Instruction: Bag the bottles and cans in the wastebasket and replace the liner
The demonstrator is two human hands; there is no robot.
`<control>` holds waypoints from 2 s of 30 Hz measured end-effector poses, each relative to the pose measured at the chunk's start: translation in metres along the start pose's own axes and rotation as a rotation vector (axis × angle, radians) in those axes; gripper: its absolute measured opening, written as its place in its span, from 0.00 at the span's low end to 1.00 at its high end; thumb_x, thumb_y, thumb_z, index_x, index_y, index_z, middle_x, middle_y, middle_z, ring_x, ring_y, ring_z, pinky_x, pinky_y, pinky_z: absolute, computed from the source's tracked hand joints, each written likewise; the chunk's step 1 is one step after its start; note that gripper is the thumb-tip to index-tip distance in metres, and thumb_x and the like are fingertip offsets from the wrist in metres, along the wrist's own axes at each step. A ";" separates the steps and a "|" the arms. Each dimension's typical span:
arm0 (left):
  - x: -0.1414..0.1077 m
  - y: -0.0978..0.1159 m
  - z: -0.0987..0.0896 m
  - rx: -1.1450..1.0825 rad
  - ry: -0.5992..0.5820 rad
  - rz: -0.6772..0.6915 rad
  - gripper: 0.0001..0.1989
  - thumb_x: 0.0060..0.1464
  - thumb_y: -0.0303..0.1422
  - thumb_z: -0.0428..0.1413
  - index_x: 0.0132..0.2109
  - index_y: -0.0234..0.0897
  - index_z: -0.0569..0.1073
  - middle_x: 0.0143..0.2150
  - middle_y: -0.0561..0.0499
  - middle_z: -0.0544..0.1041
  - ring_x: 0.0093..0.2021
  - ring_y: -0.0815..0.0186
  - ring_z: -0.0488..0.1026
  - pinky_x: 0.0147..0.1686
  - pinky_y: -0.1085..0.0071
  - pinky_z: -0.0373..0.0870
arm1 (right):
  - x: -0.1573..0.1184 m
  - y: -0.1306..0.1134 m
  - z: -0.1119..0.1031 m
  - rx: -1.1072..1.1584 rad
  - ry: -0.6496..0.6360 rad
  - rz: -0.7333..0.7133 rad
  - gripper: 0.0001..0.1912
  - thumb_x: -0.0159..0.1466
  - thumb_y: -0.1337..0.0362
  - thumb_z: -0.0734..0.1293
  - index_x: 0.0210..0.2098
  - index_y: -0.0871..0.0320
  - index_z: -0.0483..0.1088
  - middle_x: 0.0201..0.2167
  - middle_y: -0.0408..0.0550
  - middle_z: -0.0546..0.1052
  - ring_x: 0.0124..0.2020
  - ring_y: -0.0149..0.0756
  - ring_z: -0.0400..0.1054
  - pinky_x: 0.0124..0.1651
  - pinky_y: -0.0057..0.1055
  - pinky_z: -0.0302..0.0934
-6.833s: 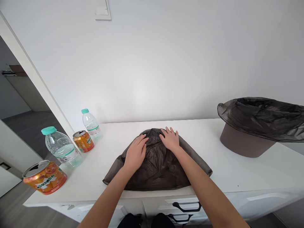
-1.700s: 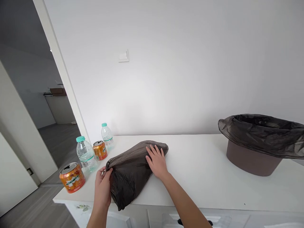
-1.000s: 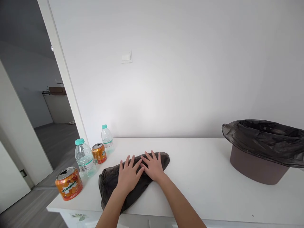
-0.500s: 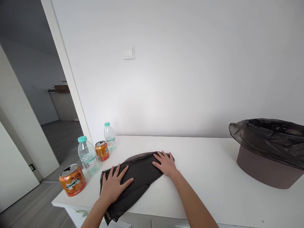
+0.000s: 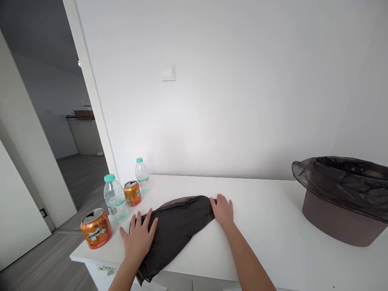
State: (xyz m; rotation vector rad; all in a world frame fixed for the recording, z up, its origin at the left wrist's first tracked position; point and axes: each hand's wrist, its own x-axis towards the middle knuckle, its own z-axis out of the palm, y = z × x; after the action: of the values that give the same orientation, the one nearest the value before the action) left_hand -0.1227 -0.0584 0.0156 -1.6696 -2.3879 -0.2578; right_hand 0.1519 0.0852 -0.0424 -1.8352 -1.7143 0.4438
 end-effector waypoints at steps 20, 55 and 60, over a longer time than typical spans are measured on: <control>-0.072 0.038 -0.019 -0.120 -0.265 0.296 0.30 0.60 0.54 0.44 0.66 0.56 0.57 0.71 0.46 0.50 0.71 0.47 0.45 0.64 0.39 0.41 | -0.001 0.002 -0.036 0.567 0.156 0.015 0.17 0.61 0.50 0.57 0.38 0.56 0.68 0.32 0.49 0.78 0.29 0.37 0.70 0.32 0.32 0.62; -0.026 0.047 0.008 -0.108 -0.252 0.426 0.30 0.64 0.46 0.42 0.68 0.42 0.57 0.71 0.47 0.52 0.70 0.54 0.49 0.67 0.52 0.47 | -0.080 -0.074 0.023 -0.138 -0.461 -0.610 0.31 0.70 0.53 0.44 0.70 0.52 0.46 0.71 0.39 0.44 0.72 0.37 0.33 0.71 0.44 0.27; -0.028 0.043 0.012 -0.144 -0.237 0.393 0.33 0.61 0.53 0.44 0.69 0.47 0.55 0.71 0.47 0.52 0.71 0.54 0.48 0.67 0.53 0.45 | -0.078 -0.070 0.025 -0.137 -0.446 -0.611 0.31 0.70 0.51 0.45 0.69 0.50 0.47 0.71 0.38 0.45 0.72 0.37 0.34 0.71 0.43 0.27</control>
State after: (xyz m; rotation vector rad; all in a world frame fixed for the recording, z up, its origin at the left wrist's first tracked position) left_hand -0.0734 -0.0660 -0.0025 -2.3039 -2.1685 -0.1760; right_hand 0.0724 0.0132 -0.0303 -1.2453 -2.5391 0.5056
